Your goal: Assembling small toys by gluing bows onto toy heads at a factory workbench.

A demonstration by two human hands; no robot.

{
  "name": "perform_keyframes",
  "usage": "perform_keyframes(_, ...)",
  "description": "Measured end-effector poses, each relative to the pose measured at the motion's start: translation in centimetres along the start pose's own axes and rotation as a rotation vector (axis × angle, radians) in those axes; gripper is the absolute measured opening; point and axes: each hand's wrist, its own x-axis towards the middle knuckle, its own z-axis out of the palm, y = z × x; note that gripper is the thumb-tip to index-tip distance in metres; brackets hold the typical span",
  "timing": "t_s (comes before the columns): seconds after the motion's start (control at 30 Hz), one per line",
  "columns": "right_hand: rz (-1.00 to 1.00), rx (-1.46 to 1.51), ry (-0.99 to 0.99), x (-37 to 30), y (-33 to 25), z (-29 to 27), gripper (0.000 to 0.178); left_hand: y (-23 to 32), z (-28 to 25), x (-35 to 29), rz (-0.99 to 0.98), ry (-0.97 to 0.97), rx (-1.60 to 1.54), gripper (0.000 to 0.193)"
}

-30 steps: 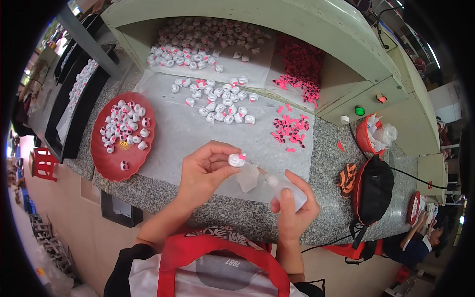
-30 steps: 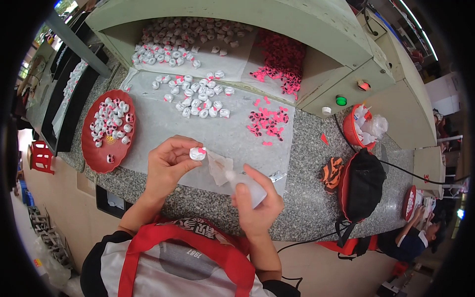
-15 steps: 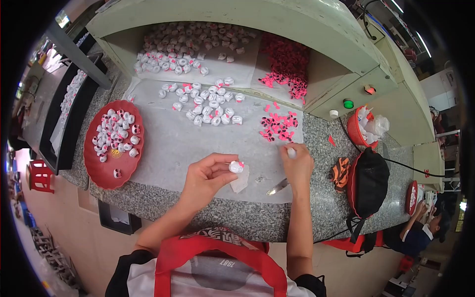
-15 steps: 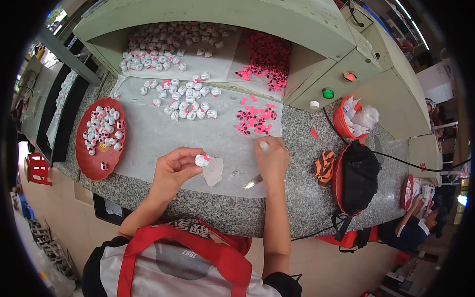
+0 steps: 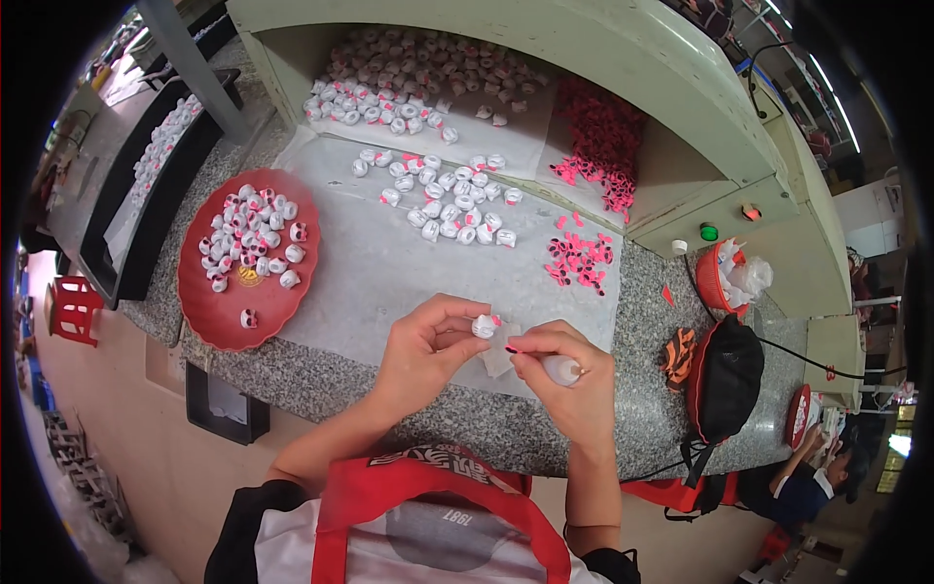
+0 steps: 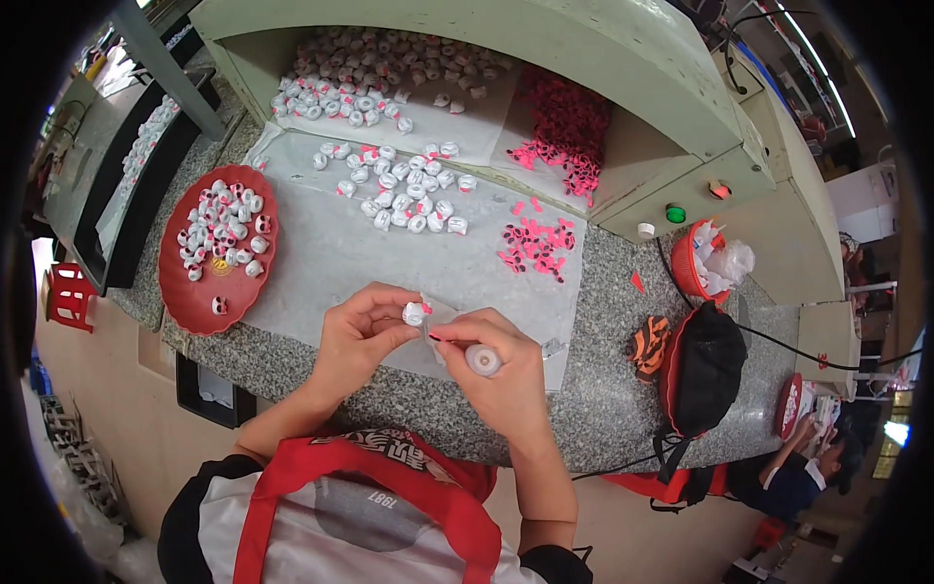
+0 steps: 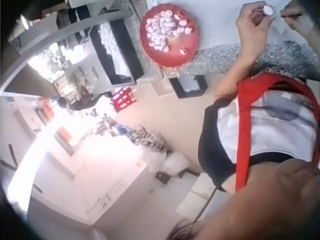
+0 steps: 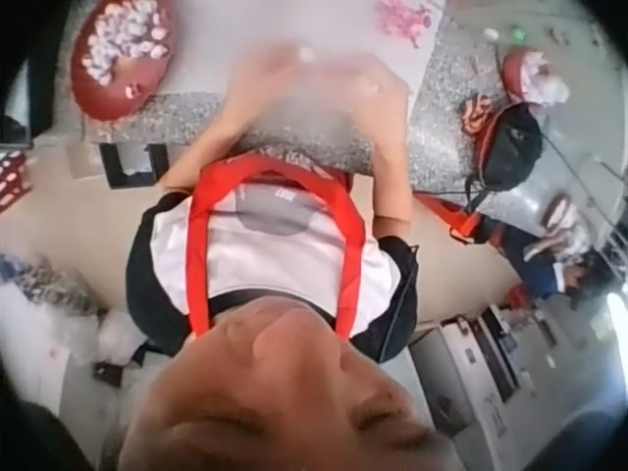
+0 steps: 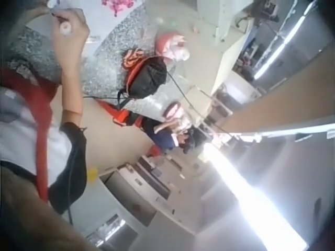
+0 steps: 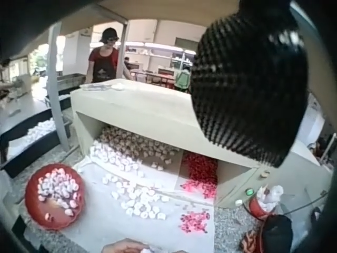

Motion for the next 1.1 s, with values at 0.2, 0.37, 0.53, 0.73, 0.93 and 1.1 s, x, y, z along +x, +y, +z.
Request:
perform_keyframes(0.2,0.192,-0.005,0.000,0.3,-1.7,1.7,0.014,-0.1,-0.4,-0.4,0.066,-0.051,0.032,0.030)
perform_keyframes(0.37,0.348,0.053,-0.039,0.2,-1.1,0.2,0.018,0.3,-0.1,-0.6,0.102,-0.115,0.058,0.029)
perform_keyframes(0.53,0.292,0.080,0.034,-0.5,-1.1,0.1,0.022,2.0,0.0,-0.3,-0.228,-0.215,-0.244,0.027)
perform_keyframes(0.73,0.222,0.168,0.078,-1.1,-0.7,-0.4,0.023,0.9,1.4,-0.3,-0.187,-0.146,-0.219,0.029)
perform_keyframes(0.93,0.281,0.322,0.155,-1.4,-0.9,-0.1,0.018,1.4,2.3,-0.5,-0.105,-0.140,-0.232,0.027)
perform_keyframes(1.1,0.093,0.229,0.121,-1.4,-0.2,0.0,0.016,1.0,1.9,-0.5,-0.052,-0.120,-0.238,0.028)
